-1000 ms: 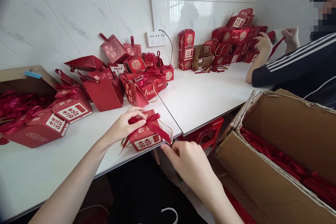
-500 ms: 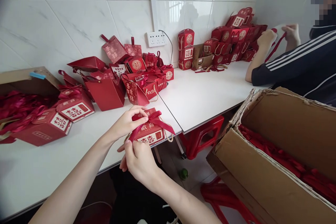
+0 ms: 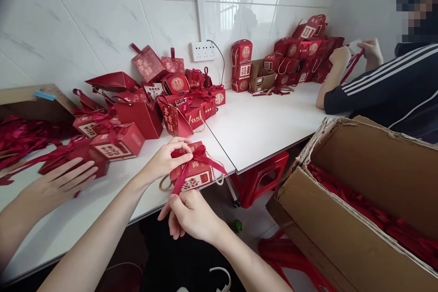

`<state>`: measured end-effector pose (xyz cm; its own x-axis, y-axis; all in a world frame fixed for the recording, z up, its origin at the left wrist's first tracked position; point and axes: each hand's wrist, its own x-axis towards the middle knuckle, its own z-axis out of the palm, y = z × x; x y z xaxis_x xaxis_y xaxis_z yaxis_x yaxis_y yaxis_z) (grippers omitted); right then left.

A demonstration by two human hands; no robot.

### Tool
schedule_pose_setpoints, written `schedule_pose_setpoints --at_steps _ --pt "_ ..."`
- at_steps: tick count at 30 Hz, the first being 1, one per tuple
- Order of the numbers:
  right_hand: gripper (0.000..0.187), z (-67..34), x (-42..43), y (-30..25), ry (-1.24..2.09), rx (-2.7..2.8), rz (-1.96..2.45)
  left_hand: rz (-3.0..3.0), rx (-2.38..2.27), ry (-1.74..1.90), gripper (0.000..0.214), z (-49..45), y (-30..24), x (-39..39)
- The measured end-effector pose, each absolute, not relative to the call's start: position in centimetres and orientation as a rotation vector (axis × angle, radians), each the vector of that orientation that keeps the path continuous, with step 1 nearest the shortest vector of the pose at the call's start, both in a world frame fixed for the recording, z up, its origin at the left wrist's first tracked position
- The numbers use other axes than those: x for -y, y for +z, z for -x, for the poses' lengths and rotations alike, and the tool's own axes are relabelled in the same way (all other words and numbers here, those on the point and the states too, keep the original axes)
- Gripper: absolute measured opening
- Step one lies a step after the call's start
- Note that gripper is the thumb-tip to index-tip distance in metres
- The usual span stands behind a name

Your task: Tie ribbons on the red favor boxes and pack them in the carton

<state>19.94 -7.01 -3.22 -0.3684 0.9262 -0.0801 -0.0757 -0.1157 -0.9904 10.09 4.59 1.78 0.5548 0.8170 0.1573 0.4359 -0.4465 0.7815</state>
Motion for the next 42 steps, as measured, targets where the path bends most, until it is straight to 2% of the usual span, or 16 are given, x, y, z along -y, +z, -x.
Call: schedule_pose_setpoints --at_steps 4,7,9,12,16,21,27,31,33,36,38,40,42 --pt "0.05 -22.3 7.6 -1.6 1.417 1.456 1.216 -2.086 -0.998 0.692 0.013 -10.0 1.7 -4.7" --pt "0.057 -25.9 7.4 0.2 0.937 1.314 1.514 -2.099 -1.007 0.67 0.015 -10.0 1.7 -4.7" --pt "0.055 -27.9 6.7 0.8 0.694 1.283 1.711 -2.116 -1.018 0.664 0.015 -10.0 1.6 -4.8" --pt "0.046 -29.3 5.5 0.5 0.821 1.428 1.783 -2.143 -1.032 0.674 0.014 -10.0 1.5 -4.8" --pt "0.034 -29.2 4.6 -1.3 1.173 1.332 1.547 -2.152 -1.037 0.679 0.015 -10.0 1.4 -4.7" --pt "0.029 -29.3 4.9 -1.6 1.279 1.288 1.405 -2.141 -1.045 0.677 0.014 -10.0 1.4 -4.5" --pt "0.024 -30.2 5.6 -0.2 1.241 1.424 1.531 -2.148 -1.004 0.664 0.015 -10.1 1.3 -4.7" --pt "0.03 -31.6 5.9 0.4 1.245 1.529 1.577 -2.162 -0.993 0.661 0.015 -10.0 1.2 -4.9" --pt "0.039 -32.0 5.4 0.8 1.122 1.531 1.618 -2.174 -0.979 0.66 0.016 -10.0 1.2 -4.9" --pt "0.05 -31.3 3.7 1.7 0.748 1.476 1.714 -2.181 -0.975 0.757 0.019 -9.8 1.4 -4.6" --pt "0.053 -30.1 2.2 2.3 0.62 1.512 1.75 -2.108 -1.122 0.988 0.025 -9.7 1.5 -4.4" --pt "0.053 -28.8 0.9 2.7 0.626 1.572 1.746 -2.024 -1.382 1.141 0.027 -9.6 1.7 -4.0" --pt "0.053 -27.8 0.2 2.7 0.655 1.589 1.717 -2.043 -1.612 1.008 0.035 -9.5 1.9 -3.4"
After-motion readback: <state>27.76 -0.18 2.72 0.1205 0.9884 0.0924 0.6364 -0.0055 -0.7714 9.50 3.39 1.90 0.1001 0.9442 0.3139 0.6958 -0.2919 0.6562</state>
